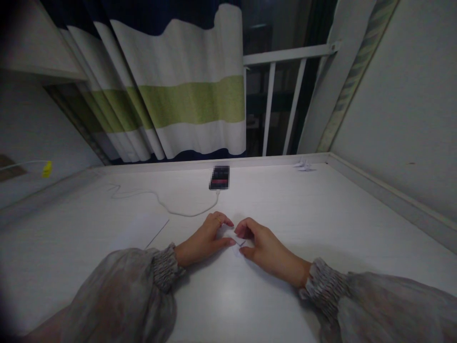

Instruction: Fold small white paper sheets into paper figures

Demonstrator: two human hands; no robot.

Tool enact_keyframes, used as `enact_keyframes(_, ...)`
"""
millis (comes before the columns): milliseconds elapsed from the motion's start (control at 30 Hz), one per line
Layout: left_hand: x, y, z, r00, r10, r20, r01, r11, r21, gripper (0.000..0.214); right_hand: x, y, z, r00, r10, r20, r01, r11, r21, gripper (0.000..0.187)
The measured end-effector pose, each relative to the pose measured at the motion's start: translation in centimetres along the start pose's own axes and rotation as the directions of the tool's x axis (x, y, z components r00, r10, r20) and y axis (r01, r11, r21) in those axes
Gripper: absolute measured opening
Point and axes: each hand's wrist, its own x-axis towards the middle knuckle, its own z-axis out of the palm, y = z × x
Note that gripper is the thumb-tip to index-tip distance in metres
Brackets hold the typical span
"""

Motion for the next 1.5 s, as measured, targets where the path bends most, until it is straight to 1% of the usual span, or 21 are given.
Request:
enact_keyframes(167,0.0,-0.5,0.0,0.999,0.009,-0.037,-0.011,0.998,-0.066,0.02,0.2,0.3,0.1,0.999,0.05,0.008,-0.051,0.989,0.14,0.035)
enact_keyframes(267,0.0,-0.7,0.1,1.0,-0.015,-0.024,0.009,0.97,-0.244,0.018,0.2,0.0,-0.1,1.0,0.028,0.008,-0.03,0.972,0.235,0.035)
enact_keyframes(333,0.0,-0.6,0.3,0.998,-0.067,0.021,0.07,0.913,-0.402,0.014,0.2,-0.5,-0.2,1.0,0.022,0.009,-0.023,0.967,0.254,0.03)
enact_keyframes(367,0.0,-0.5,0.4,0.995,-0.091,0.043,0.1,0.874,-0.475,0.014,0.1,-0.7,-0.1,1.0,0.021,0.011,-0.023,0.971,0.236,0.027)
enact_keyframes(467,-0.1,0.2,0.5,0.989,-0.131,0.073,0.147,0.744,-0.651,0.017,0.0,-1.5,0.1,0.999,0.033,0.002,-0.033,0.992,0.124,0.02)
enact_keyframes(533,-0.1,0.7,0.5,0.984,-0.155,0.084,0.166,0.66,-0.733,0.019,0.0,-1.9,0.3,0.998,0.06,-0.01,-0.058,0.994,0.097,0.022)
enact_keyframes(600,-0.2,1.2,0.3,0.982,-0.166,0.089,0.17,0.583,-0.795,0.02,0.0,-2.1,0.5,0.998,0.064,-0.019,-0.061,0.989,0.135,0.024)
enact_keyframes(700,-0.2,1.5,0.1,0.98,-0.18,0.082,0.164,0.515,-0.841,0.022,0.0,-2.1,0.4,1.0,0.016,-0.015,-0.013,0.981,0.194,0.025)
enact_keyframes(767,-0.2,1.6,0.0,0.978,-0.201,0.063,0.159,0.505,-0.848,0.022,0.0,-2.0,0.2,1.0,0.004,-0.02,0.0,0.98,0.198,0.025)
enact_keyframes(933,-0.3,1.7,0.1,0.973,-0.224,0.048,0.155,0.493,-0.856,0.025,-0.2,-1.6,0.1,0.995,0.069,-0.065,-0.056,0.983,0.177,0.027)
enact_keyframes(1033,-0.4,1.9,0.0,0.978,-0.207,0.037,0.133,0.475,-0.87,0.027,-0.1,-1.4,0.2,0.994,0.091,-0.057,-0.074,0.966,0.247,0.028)
enact_keyframes(1133,-0.5,2.1,-0.1,0.979,-0.202,0.001,0.097,0.464,-0.88,0.029,-0.1,-1.3,0.3,0.994,0.096,-0.048,-0.076,0.948,0.309,0.028)
enact_keyframes(1267,-0.5,2.3,-0.2,0.973,-0.224,-0.054,0.07,0.51,-0.858,0.025,-0.1,-1.6,0.4,0.992,0.118,-0.051,-0.097,0.949,0.301,0.029)
enact_keyframes(1367,-0.5,2.3,-0.2,0.972,-0.217,-0.089,0.045,0.545,-0.837,0.024,-0.1,-1.9,0.5,0.991,0.13,-0.04,-0.113,0.952,0.285,0.033)
enact_keyframes(1500,-0.5,2.2,-0.2,0.971,-0.218,-0.101,0.042,0.567,-0.822,0.023,-0.1,-2.3,0.4,0.991,0.132,-0.023,-0.121,0.954,0.273,0.037)
